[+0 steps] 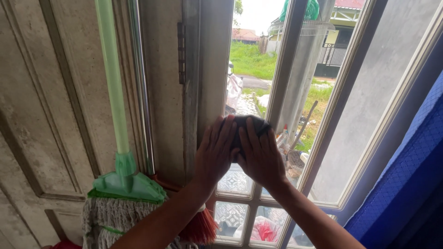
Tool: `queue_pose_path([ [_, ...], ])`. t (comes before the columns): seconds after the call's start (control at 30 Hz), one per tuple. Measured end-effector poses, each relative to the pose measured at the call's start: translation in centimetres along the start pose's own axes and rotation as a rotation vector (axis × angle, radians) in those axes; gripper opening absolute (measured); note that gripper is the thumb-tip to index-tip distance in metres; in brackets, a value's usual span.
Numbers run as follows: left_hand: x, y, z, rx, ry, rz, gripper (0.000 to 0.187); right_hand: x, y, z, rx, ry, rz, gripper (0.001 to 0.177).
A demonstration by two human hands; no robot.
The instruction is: The person wipes the window frame and glass with a dark cloth. They briefly pick up a spray bottle and apply liquid to the cloth before continuing to wipe the frame and glass. The person works on one window throughout the clip.
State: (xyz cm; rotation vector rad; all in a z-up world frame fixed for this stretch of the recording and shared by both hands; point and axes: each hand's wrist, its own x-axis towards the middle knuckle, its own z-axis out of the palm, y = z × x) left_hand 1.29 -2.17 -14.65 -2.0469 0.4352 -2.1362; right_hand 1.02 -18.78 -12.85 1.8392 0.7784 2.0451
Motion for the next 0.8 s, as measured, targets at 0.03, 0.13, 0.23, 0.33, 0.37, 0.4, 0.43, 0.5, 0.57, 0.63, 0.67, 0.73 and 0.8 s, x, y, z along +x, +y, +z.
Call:
queue_pose_path([
  [0.03, -1.1, 0.4, -0.3, 0.000, -0.005, -0.001, 0.068, -0.9, -0.6, -0.2, 0.004, -0.003, 0.001, 0.061],
  [0.13, -4.2, 1.5, -1.1, -0.003, -0.060, 0.009, 0.065, -3.4, -2.4, -0.9, 0.039, -0.007, 0.004, 0.060],
  [0.23, -6.7, 2.7, -1.7, -0.012, -0.134, 0.009, 0.060, -5.4, -3.1, -1.8, 0.047, -0.108, -0.037, 0.070],
  [0.33, -5.1, 2.7, -1.9, 0.022, -0.138, -0.010, 0.061, -4.2, -1.8, -1.9, 0.042, -0.106, -0.072, 0.067],
  [0.37, -3.7, 2.2, -1.9, 0.058, -0.110, -0.023, 0.062, -2.8, -1.1, -1.9, 0.025, -0.091, -0.064, 0.069],
  [0.4, -2.4, 1.7, -1.7, 0.094, -0.082, -0.037, 0.062, -1.5, -0.3, -1.7, 0.008, -0.076, -0.056, 0.071],
  [0.43, -0.7, 1.1, -1.3, 0.095, -0.078, -0.035, 0.062, 0.2, 0.6, -1.7, 0.005, -0.073, -0.056, 0.071],
  [0.5, 2.5, -0.2, -0.3, 0.150, -0.006, -0.035, 0.063, 3.3, 2.4, -1.5, 0.009, -0.021, -0.047, 0.066],
  [0.57, 4.8, -1.0, -0.4, 0.164, 0.025, -0.041, 0.065, 4.6, 3.4, -0.8, 0.000, 0.006, -0.037, 0.065],
  [0.63, 5.5, -1.4, -0.5, 0.177, 0.053, -0.044, 0.067, 4.9, 3.7, -0.3, -0.007, 0.030, -0.024, 0.065],
  [0.67, 5.3, -1.5, -0.5, 0.187, 0.061, -0.037, 0.063, 4.7, 3.7, 0.1, -0.011, 0.037, -0.021, 0.066],
  [0.73, 4.3, -1.3, -0.4, 0.193, 0.061, -0.027, 0.059, 3.8, 3.1, 0.5, -0.010, 0.037, -0.013, 0.067],
  [0.8, 3.1, -0.7, -0.7, 0.274, 0.073, -0.024, 0.054, 2.9, 2.2, 0.4, -0.023, 0.036, 0.004, 0.057],
])
